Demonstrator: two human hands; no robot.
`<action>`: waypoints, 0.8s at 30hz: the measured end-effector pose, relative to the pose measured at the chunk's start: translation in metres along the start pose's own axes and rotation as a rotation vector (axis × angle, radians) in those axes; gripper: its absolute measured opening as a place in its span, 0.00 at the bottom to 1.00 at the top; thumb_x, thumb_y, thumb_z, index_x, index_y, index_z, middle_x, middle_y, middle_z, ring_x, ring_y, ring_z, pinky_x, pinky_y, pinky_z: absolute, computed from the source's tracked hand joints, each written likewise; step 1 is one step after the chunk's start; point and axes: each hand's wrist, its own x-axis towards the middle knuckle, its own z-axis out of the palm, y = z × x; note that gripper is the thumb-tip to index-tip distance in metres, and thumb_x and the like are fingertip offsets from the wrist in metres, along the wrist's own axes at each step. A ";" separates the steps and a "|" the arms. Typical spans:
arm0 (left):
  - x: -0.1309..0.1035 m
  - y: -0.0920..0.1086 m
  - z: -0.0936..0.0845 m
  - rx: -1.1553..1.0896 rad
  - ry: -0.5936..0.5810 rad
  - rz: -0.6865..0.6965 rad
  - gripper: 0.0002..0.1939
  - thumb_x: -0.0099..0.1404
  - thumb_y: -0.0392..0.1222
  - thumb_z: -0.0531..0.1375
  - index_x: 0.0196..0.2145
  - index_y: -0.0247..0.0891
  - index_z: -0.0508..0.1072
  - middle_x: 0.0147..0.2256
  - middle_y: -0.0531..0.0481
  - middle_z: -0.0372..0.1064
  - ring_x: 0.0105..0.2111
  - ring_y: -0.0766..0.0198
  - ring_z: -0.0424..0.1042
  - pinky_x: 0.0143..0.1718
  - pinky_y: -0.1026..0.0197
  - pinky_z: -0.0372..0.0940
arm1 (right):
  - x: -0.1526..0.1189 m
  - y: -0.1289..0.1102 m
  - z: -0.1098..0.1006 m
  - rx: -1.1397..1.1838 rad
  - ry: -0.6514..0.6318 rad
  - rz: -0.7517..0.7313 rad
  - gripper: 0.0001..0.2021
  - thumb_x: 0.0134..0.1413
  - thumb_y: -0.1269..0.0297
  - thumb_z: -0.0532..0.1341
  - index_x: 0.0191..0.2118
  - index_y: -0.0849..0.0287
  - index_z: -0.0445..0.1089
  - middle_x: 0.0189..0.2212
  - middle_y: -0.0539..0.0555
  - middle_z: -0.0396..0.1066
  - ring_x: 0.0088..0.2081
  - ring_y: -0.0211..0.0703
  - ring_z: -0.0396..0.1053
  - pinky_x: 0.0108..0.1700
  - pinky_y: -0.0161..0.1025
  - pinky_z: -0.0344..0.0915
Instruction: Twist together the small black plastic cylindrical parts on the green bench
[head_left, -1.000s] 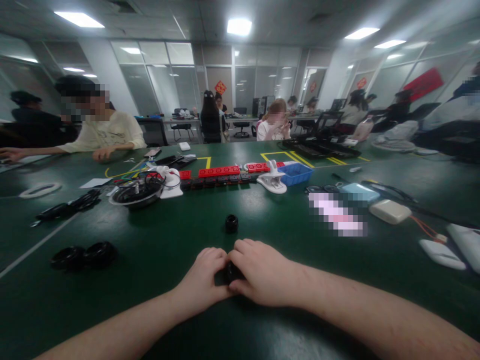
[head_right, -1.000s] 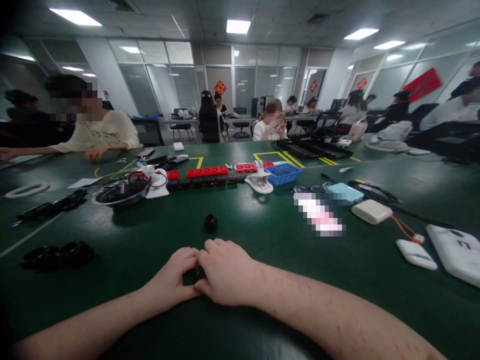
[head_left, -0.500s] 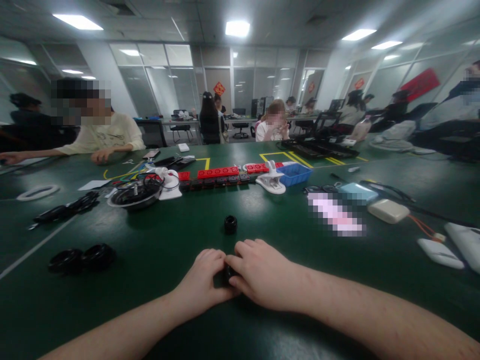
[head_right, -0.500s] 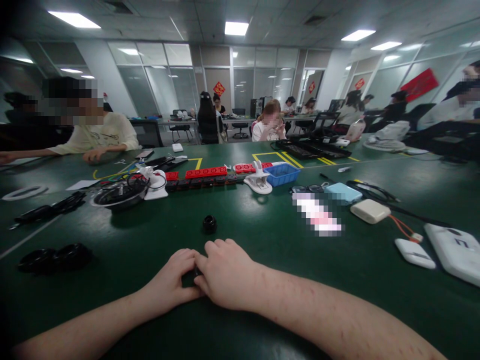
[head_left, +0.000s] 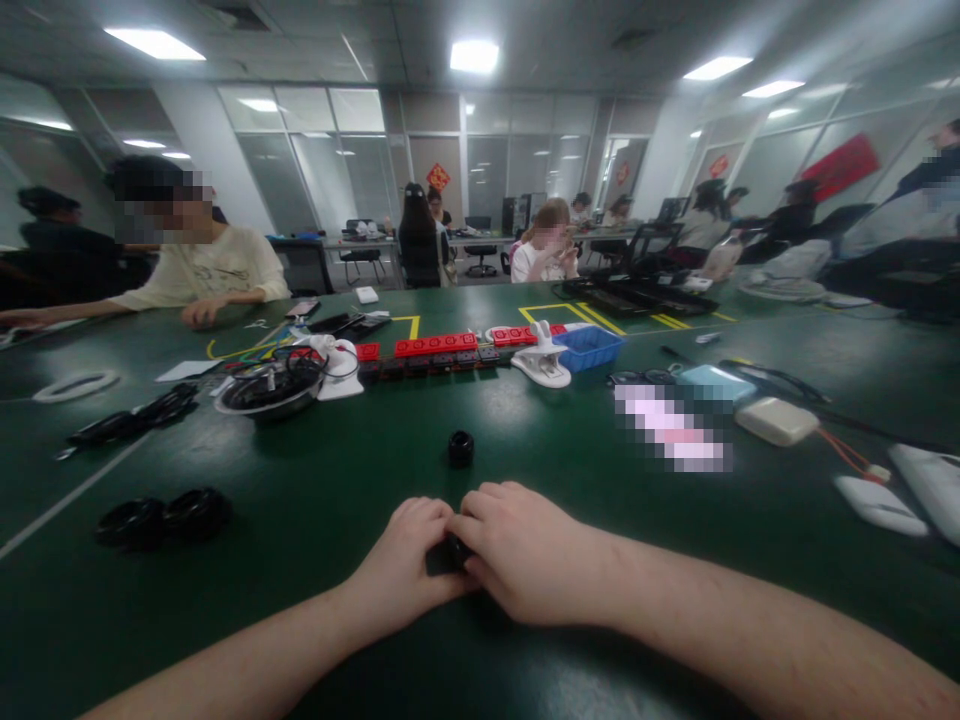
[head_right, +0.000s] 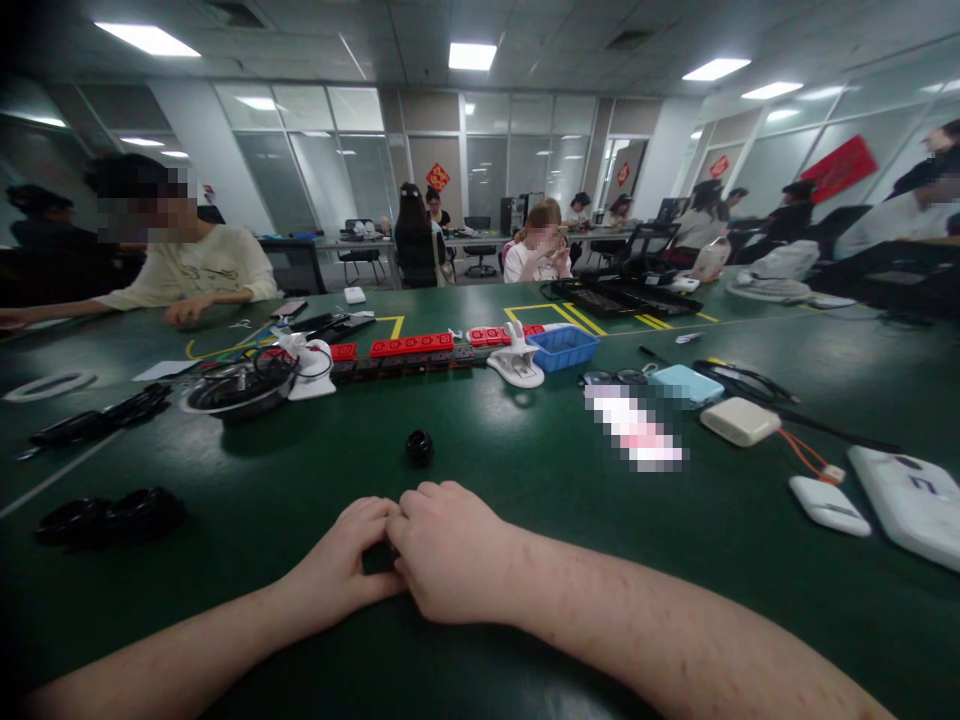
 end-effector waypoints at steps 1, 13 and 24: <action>0.000 0.000 0.000 -0.004 0.005 0.001 0.10 0.52 0.46 0.62 0.31 0.38 0.69 0.33 0.51 0.64 0.36 0.60 0.62 0.39 0.57 0.57 | 0.000 0.000 0.000 0.005 0.008 -0.012 0.11 0.50 0.67 0.55 0.40 0.65 0.67 0.34 0.57 0.67 0.33 0.44 0.62 0.35 0.39 0.59; 0.001 -0.002 0.003 -0.010 0.030 -0.024 0.05 0.48 0.33 0.59 0.26 0.38 0.66 0.31 0.53 0.63 0.34 0.61 0.61 0.37 0.59 0.57 | -0.002 -0.006 -0.003 0.041 0.034 -0.130 0.10 0.52 0.62 0.55 0.30 0.61 0.71 0.31 0.54 0.69 0.34 0.42 0.58 0.34 0.39 0.53; 0.001 0.001 0.000 -0.020 0.011 -0.012 0.03 0.52 0.38 0.58 0.27 0.38 0.68 0.31 0.52 0.63 0.34 0.61 0.61 0.37 0.58 0.57 | -0.003 -0.008 -0.003 0.084 -0.002 -0.186 0.13 0.50 0.56 0.58 0.30 0.61 0.72 0.27 0.53 0.71 0.34 0.42 0.61 0.35 0.38 0.54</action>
